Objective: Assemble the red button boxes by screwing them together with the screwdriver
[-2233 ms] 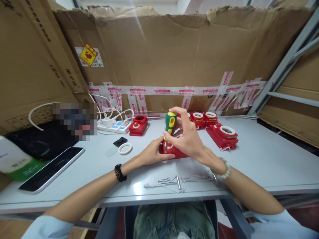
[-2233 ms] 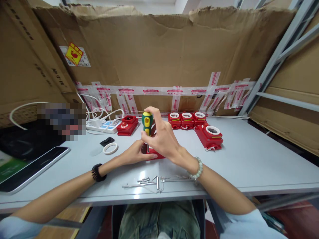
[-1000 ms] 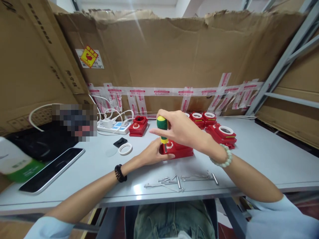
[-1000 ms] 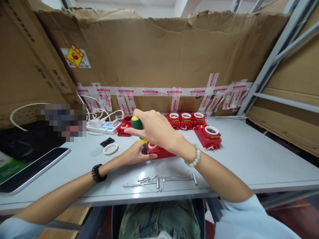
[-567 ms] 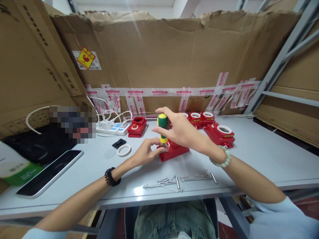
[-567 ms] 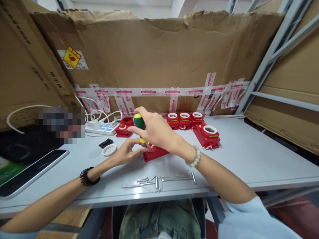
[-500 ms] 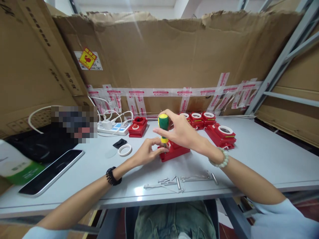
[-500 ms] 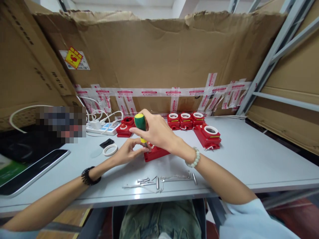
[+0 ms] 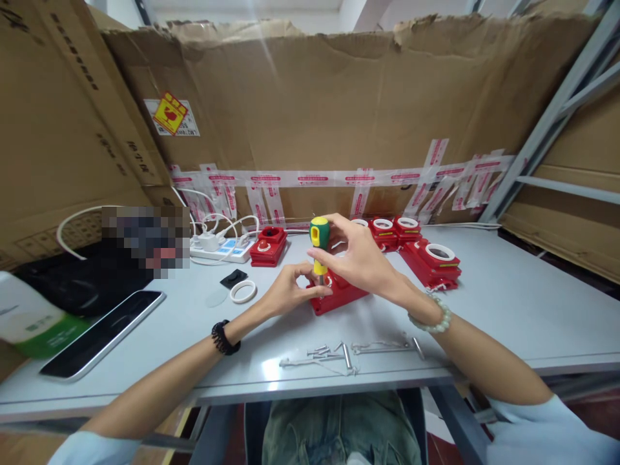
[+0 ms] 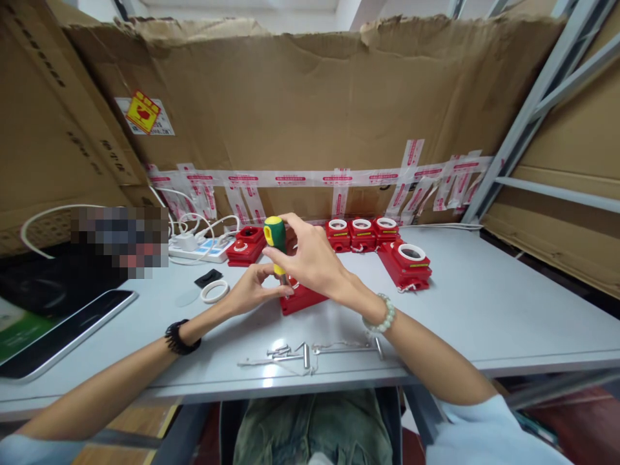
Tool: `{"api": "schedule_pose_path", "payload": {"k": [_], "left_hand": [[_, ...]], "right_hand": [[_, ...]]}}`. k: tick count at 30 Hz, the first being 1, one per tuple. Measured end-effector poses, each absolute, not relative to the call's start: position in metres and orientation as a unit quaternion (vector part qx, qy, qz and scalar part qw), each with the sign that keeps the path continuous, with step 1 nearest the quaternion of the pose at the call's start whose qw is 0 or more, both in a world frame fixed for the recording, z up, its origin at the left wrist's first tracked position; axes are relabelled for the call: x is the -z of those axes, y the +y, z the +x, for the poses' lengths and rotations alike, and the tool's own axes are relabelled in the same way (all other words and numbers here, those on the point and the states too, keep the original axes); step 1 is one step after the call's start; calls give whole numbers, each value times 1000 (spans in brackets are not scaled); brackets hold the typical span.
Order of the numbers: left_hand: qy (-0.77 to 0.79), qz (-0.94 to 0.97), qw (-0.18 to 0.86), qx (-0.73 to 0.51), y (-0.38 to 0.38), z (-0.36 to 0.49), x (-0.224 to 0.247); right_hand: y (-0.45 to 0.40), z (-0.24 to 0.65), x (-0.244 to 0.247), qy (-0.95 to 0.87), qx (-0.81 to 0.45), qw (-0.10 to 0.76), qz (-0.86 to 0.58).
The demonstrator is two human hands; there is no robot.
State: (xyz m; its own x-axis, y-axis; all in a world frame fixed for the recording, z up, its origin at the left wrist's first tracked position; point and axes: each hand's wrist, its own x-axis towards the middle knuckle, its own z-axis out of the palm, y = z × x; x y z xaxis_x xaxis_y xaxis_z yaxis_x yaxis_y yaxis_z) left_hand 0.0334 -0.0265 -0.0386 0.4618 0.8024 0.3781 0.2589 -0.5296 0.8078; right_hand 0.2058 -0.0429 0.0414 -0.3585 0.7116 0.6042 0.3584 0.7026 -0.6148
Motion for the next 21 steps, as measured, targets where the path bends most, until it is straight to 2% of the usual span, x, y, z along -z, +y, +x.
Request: {"api": "schedule_pose_path", "payload": {"k": [3, 12, 21], "left_hand": [[330, 809, 318, -368, -32, 29, 31], [310, 816, 338, -351, -36, 35, 28], [318, 788, 356, -388, -28, 43, 36]], "right_hand": [[-42, 208, -43, -810, -212, 445, -319], [-51, 209, -45, -815, -237, 420, -322], [-53, 213, -39, -800, -222, 440, -342]]}}
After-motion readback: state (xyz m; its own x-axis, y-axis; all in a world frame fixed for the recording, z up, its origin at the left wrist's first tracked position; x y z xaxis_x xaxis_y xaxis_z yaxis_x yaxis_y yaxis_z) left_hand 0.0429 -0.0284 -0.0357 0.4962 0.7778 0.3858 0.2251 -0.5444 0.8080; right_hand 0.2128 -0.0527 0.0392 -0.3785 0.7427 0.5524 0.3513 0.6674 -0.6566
